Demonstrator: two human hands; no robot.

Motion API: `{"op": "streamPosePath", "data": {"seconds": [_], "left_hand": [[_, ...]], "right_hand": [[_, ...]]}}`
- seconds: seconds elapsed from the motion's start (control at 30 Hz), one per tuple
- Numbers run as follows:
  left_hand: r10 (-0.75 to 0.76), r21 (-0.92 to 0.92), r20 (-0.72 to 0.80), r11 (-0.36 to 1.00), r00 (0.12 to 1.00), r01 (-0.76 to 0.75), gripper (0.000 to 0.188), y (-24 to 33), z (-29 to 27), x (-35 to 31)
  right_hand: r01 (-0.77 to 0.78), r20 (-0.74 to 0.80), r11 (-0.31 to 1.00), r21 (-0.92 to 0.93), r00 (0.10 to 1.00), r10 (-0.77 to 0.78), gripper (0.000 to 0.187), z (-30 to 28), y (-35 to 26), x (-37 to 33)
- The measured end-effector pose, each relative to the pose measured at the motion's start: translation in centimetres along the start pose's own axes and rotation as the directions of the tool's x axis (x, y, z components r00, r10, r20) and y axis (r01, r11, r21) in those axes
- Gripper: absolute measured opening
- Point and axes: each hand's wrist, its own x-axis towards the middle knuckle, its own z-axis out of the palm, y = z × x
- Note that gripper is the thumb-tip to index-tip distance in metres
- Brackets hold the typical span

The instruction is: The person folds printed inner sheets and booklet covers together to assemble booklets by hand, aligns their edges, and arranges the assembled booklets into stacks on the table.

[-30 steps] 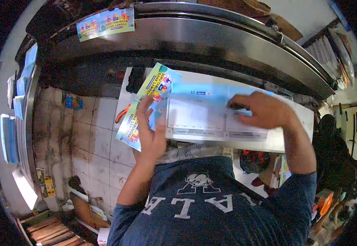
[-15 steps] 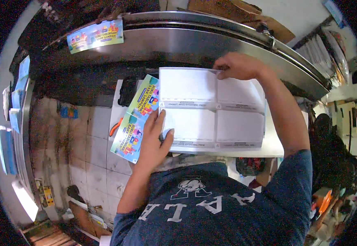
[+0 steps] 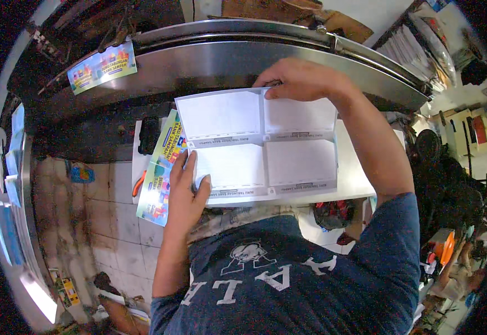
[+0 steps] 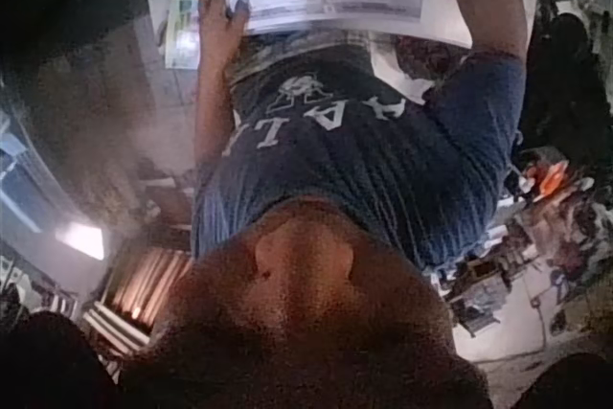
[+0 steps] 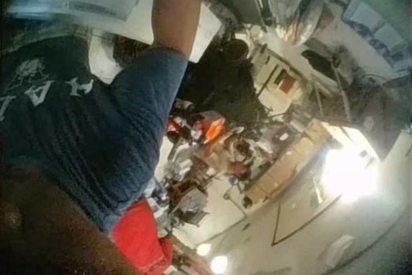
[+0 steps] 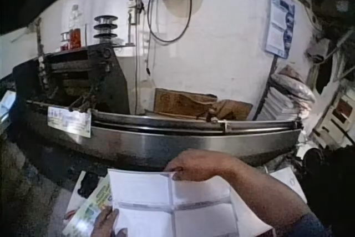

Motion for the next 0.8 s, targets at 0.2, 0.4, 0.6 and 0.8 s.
{"op": "streamPosePath", "data": {"seconds": [0.2, 0.4, 0.6, 0.8], "left_hand": [[-0.082, -0.267, -0.172, 0.963, 0.982, 0.033, 0.049, -1.6, -0.2, -1.0], [-0.26, -0.506, -0.499, 0.862, 0.827, -0.035, 0.045, -2.6, -1.2, -1.5], [-0.156, -0.421, -0.306, 0.907, 0.939, 0.013, 0.043, -1.5, -0.9, -2.0], [-0.038, -0.531, -0.12, 0.847, 0.992, -0.032, 0.05, -0.4, -1.5, 2.3]], "right_hand": [[-0.287, -0.047, 0.955, -0.071, 0.957, 0.285, 0.03, 0.4, -7.0, -3.1], [0.012, -0.243, 0.976, -0.219, 0.968, -0.067, 0.032, 8.8, -11.5, -9.5], [-0.295, -0.119, 0.953, -0.072, 0.951, 0.285, 0.059, 6.5, -11.1, -9.2], [0.029, -0.204, 0.991, -0.133, 0.977, -0.055, 0.035, -1.2, -5.4, -7.2]]}}
